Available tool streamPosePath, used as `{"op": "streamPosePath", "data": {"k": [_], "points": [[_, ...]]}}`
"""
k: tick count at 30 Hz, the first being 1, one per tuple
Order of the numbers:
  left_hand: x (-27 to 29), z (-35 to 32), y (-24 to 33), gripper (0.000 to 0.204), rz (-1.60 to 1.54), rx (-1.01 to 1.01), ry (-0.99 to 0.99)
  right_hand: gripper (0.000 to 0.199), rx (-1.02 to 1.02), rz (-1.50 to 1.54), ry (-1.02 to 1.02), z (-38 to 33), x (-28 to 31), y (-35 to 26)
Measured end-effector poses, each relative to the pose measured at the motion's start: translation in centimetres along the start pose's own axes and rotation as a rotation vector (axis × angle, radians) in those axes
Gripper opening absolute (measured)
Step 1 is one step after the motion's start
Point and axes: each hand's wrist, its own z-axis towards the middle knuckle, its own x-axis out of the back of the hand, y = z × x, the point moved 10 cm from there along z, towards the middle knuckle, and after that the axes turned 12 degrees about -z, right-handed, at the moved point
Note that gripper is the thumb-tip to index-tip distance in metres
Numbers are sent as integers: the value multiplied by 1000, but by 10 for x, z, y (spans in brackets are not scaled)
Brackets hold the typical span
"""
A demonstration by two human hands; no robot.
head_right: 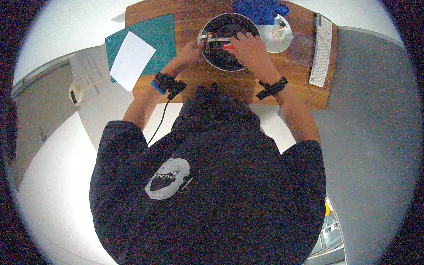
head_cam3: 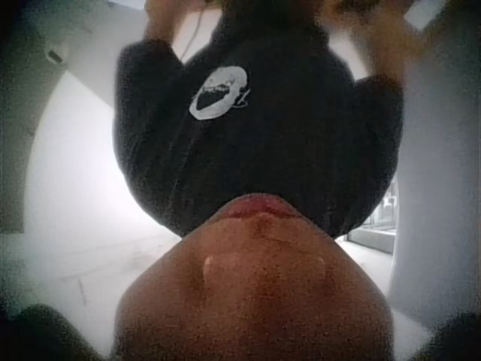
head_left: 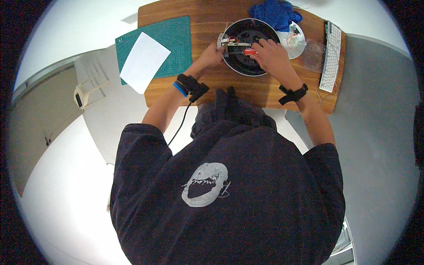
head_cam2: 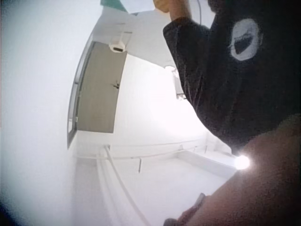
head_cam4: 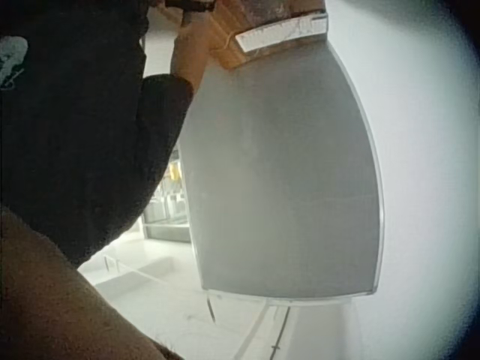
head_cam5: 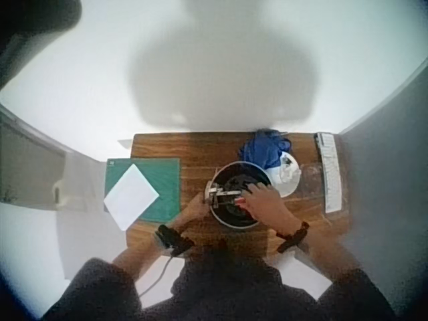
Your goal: The person assembles a small electronic device inside a white bucket. They connect wires to a circuit board, place a battery pack, and wipe the interior with a blue cloth. The person then closes the bucket lid and reopens it to continue adjusting the internal components.
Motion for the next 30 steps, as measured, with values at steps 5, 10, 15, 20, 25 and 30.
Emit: {"op": "streamPosePath", "data": {"k": [5,10,15,20,25,30], "points": [[-4,-3,8,39,-95,-22,-43,35,-26,-22,-119,0,-5,3],[-5,-8,19,36,-192,-97,-39,32,-48,-19,-105,-5,-2,1],[-5,6,9,36,10,-142,-34,30,-56,-24,-78,-7,-4,-1],[-4,2,16,39,-47,-155,-57,31,-51,-14,-64,-10,-7,-1],[-2,-8,26,42,6,-92,-43,32,-96,41,-130,-13,-10,-1],[-6,7,4,41,-60,-147,-50,32,-76,24,-108,-11,-5,-2]]}}
